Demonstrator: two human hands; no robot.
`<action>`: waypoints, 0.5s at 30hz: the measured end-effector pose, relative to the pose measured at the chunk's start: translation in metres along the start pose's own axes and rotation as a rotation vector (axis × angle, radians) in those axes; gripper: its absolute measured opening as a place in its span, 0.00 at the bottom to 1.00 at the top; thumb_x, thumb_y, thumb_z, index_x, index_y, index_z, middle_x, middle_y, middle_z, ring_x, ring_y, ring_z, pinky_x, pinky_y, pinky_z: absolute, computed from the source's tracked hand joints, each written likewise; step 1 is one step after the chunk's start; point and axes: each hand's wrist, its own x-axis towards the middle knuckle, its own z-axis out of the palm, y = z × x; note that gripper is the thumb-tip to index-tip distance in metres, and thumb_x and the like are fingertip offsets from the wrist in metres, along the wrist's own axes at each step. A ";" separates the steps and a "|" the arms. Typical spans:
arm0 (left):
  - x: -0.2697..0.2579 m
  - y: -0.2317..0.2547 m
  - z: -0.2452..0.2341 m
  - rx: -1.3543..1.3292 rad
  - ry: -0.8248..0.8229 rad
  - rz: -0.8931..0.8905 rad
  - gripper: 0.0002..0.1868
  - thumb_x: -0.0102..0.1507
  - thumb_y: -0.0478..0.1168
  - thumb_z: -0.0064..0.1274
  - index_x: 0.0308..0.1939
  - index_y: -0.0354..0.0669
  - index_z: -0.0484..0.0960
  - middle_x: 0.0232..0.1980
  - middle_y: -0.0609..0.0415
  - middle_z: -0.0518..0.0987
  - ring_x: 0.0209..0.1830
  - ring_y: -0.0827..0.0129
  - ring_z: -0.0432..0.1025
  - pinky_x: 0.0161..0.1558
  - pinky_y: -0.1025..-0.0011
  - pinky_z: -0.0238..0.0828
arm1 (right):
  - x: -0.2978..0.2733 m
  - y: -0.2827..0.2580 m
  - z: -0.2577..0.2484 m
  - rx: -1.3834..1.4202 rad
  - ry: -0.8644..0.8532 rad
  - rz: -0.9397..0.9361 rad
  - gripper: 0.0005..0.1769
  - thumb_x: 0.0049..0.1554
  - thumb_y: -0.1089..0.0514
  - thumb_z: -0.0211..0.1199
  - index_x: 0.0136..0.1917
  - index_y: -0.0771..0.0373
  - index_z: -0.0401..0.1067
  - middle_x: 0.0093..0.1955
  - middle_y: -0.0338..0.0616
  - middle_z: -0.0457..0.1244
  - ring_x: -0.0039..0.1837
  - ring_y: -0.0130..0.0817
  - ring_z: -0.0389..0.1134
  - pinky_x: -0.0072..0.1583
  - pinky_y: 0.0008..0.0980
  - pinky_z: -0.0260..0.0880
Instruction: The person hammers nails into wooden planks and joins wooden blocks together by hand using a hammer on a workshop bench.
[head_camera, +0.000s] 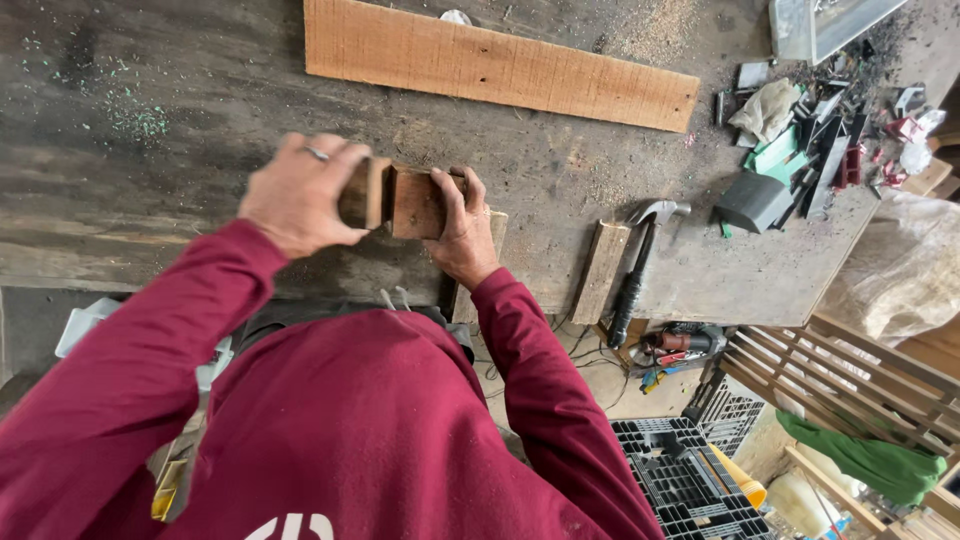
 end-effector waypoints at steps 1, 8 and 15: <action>-0.007 -0.015 0.000 -0.118 0.051 -0.027 0.58 0.37 0.59 0.79 0.66 0.47 0.68 0.61 0.48 0.72 0.58 0.52 0.67 0.49 0.53 0.76 | 0.001 0.001 0.000 -0.003 -0.001 0.007 0.60 0.39 0.67 0.78 0.79 0.51 0.52 0.77 0.58 0.44 0.76 0.63 0.53 0.73 0.52 0.63; -0.022 -0.065 0.038 -0.231 -0.192 -0.275 0.62 0.39 0.51 0.79 0.73 0.62 0.60 0.62 0.45 0.74 0.57 0.48 0.74 0.59 0.57 0.73 | 0.002 -0.006 0.003 -0.066 -0.002 0.062 0.60 0.37 0.68 0.79 0.78 0.51 0.53 0.77 0.58 0.44 0.74 0.64 0.54 0.71 0.54 0.61; -0.016 -0.042 0.046 -0.422 -0.018 -0.254 0.60 0.39 0.44 0.79 0.71 0.58 0.60 0.60 0.49 0.79 0.59 0.52 0.75 0.59 0.61 0.70 | 0.011 -0.010 0.000 -0.035 -0.037 0.079 0.61 0.36 0.65 0.80 0.77 0.51 0.51 0.75 0.59 0.42 0.74 0.63 0.52 0.71 0.54 0.62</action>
